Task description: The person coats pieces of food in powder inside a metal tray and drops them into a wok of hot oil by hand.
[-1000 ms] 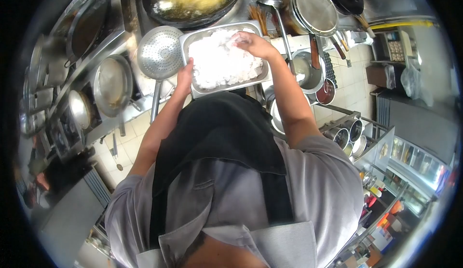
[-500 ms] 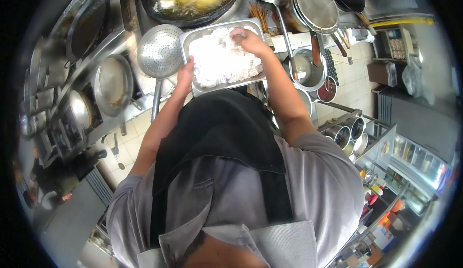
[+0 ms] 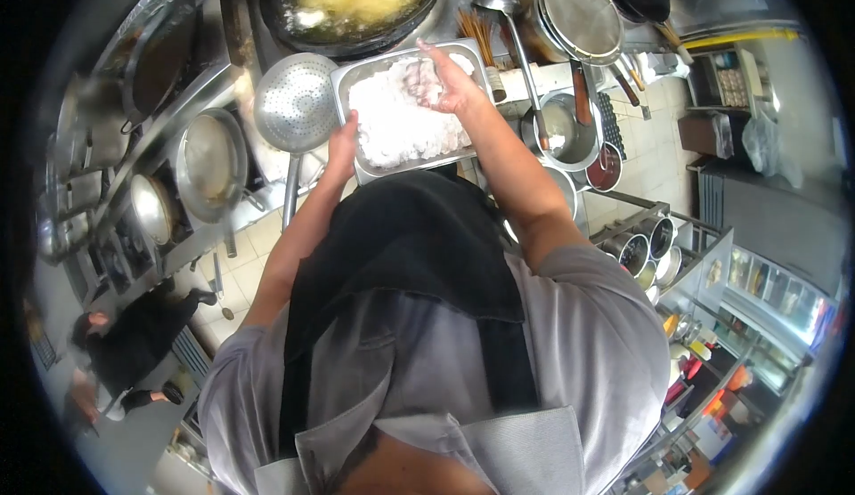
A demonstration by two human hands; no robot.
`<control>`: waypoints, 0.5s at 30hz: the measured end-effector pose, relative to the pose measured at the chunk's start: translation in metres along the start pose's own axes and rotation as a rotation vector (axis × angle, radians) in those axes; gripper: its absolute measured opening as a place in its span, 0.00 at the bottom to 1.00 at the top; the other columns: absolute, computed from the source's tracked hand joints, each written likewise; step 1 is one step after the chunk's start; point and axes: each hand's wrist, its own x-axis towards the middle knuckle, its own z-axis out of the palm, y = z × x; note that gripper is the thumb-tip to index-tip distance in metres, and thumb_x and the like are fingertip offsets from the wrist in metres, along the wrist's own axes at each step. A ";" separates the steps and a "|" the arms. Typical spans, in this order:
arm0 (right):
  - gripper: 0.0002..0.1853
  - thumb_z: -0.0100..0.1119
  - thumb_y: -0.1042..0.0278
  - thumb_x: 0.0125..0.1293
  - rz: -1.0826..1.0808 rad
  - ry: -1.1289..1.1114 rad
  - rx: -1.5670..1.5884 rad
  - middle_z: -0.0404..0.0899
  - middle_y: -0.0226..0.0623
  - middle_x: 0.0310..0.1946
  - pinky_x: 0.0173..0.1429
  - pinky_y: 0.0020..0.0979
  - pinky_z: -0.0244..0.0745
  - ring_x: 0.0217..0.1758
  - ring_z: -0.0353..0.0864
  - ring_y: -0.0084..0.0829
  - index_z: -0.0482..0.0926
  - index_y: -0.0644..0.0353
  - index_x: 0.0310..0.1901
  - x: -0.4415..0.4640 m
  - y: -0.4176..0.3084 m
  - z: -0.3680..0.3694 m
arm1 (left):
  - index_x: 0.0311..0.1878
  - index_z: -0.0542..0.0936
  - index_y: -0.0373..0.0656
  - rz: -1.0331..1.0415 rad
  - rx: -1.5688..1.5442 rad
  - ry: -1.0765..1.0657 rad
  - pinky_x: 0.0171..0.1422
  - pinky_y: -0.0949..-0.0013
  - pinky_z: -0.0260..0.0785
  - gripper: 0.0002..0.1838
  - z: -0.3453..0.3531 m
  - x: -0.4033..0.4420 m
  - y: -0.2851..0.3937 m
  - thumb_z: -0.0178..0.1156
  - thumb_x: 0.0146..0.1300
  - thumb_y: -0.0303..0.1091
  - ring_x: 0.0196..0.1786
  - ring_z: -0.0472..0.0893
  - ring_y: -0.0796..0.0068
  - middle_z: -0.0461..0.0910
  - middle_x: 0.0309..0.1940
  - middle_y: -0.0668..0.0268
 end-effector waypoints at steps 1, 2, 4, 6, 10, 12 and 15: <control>0.28 0.59 0.37 0.65 -0.027 0.196 -0.130 0.80 0.33 0.32 0.27 0.26 0.69 0.26 0.76 0.24 0.78 0.59 0.46 -0.011 0.007 0.036 | 0.56 0.74 0.25 0.008 -0.002 0.002 0.52 0.65 0.73 0.31 -0.002 0.003 -0.003 0.58 0.70 0.51 0.47 0.80 0.68 0.80 0.47 0.55; 0.28 0.59 0.36 0.66 -0.056 0.391 -0.261 0.79 0.32 0.29 0.23 0.23 0.65 0.22 0.73 0.23 0.78 0.58 0.44 -0.016 0.009 0.058 | 0.56 0.74 0.24 0.027 0.002 0.000 0.53 0.64 0.72 0.31 -0.002 0.005 -0.006 0.58 0.70 0.50 0.47 0.80 0.68 0.80 0.47 0.55; 0.32 0.56 0.34 0.66 -0.120 0.402 -0.409 0.78 0.32 0.29 0.20 0.24 0.65 0.22 0.73 0.22 0.78 0.62 0.45 0.001 0.016 0.033 | 0.57 0.74 0.24 0.057 0.001 0.005 0.54 0.64 0.72 0.31 -0.003 0.007 -0.008 0.58 0.70 0.50 0.47 0.79 0.68 0.80 0.47 0.54; 0.32 0.56 0.37 0.68 -0.212 0.632 -0.652 0.78 0.33 0.28 0.19 0.27 0.66 0.21 0.73 0.22 0.77 0.68 0.46 0.008 0.018 0.030 | 0.57 0.74 0.25 0.044 -0.025 0.012 0.55 0.64 0.71 0.31 -0.002 0.004 -0.007 0.59 0.69 0.50 0.48 0.79 0.68 0.80 0.48 0.55; 0.39 0.54 0.38 0.70 -0.278 0.772 -0.909 0.79 0.37 0.27 0.20 0.28 0.69 0.20 0.74 0.23 0.74 0.80 0.51 0.000 -0.001 0.047 | 0.54 0.74 0.24 0.079 -0.006 0.027 0.51 0.63 0.75 0.32 -0.005 0.013 -0.015 0.61 0.68 0.51 0.45 0.81 0.67 0.80 0.46 0.53; 0.28 0.56 0.38 0.69 -0.377 0.697 -0.695 0.74 0.30 0.22 0.17 0.26 0.63 0.16 0.70 0.20 0.77 0.63 0.38 0.008 -0.012 0.047 | 0.55 0.73 0.23 0.071 -0.029 0.023 0.52 0.63 0.74 0.33 -0.004 0.012 -0.014 0.61 0.68 0.52 0.46 0.81 0.67 0.79 0.47 0.53; 0.26 0.56 0.36 0.68 -0.381 0.391 -0.333 0.68 0.27 0.17 0.16 0.25 0.60 0.13 0.64 0.22 0.72 0.53 0.27 0.007 -0.045 0.065 | 0.56 0.74 0.24 0.039 -0.029 0.044 0.53 0.63 0.73 0.33 -0.001 0.007 -0.010 0.60 0.68 0.52 0.48 0.80 0.66 0.80 0.47 0.53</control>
